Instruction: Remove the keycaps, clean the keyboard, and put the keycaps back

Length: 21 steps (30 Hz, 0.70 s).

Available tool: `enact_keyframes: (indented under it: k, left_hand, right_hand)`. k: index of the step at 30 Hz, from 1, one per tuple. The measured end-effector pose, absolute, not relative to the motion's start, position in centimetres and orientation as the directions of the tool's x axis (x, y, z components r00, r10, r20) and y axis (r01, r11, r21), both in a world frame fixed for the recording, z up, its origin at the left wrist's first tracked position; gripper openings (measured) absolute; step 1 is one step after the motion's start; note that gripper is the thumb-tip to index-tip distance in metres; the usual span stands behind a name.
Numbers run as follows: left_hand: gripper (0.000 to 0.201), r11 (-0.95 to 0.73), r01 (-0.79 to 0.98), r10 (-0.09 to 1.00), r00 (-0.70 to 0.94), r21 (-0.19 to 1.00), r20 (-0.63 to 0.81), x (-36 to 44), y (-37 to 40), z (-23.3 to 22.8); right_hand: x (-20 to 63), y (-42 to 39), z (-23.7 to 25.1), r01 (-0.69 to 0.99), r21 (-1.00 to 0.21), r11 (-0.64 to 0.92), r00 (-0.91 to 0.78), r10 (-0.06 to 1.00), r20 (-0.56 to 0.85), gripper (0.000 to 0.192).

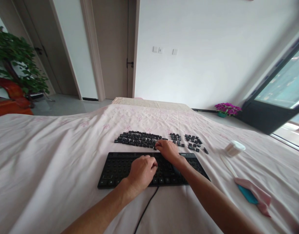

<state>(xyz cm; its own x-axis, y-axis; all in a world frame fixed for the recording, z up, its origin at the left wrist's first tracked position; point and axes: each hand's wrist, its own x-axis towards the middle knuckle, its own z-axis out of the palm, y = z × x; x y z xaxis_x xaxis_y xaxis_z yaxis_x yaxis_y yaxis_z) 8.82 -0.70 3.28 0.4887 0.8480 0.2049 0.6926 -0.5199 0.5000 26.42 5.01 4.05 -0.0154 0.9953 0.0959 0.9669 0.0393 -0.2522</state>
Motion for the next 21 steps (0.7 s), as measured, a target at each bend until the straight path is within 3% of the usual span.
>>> enact_keyframes:
  k: [4, 7, 11, 14, 16, 21]
  left_hand:
    - [0.015, -0.522, 0.678, 0.849, 0.471, 0.517, 0.238, 8.7, -0.8, 2.7]
    - [0.015, -0.53, 0.671, 0.844, 0.475, 0.518, 0.248, 8.4, -1.0, 2.6]
    - [0.014, -0.55, 0.656, 0.831, 0.492, 0.516, 0.259, 8.6, -1.8, 2.8]
    - [0.015, -0.57, 0.617, 0.816, 0.502, 0.543, 0.285, 9.0, -2.5, 3.0]
    - [0.017, -0.568, 0.582, 0.815, 0.498, 0.582, 0.298, 9.4, -2.8, 2.9]
    - [0.026, -0.485, 0.538, 0.856, 0.452, 0.69, 0.25, 9.9, -3.2, 2.3]
  right_hand:
    - [26.4, 4.8, 3.9, 0.964, -0.261, 0.046, -0.013, 0.992, 0.129, 0.017]
    - [26.5, 4.1, 4.4, 0.943, -0.323, 0.08, -0.005, 0.974, 0.226, 0.031]
    - [26.9, 2.2, 6.3, 0.795, -0.54, 0.277, -0.103, 0.938, 0.33, 0.05]
    - [27.4, 0.4, 7.6, 0.732, -0.56, 0.388, -0.184, 0.904, 0.386, 0.054]
    - [27.8, -0.7, 7.8, 0.705, -0.598, 0.382, -0.186, 0.913, 0.364, 0.052]
    - [28.6, -2.7, 6.8, 0.51, -0.823, 0.249, -0.143, 0.968, 0.204, 0.039]
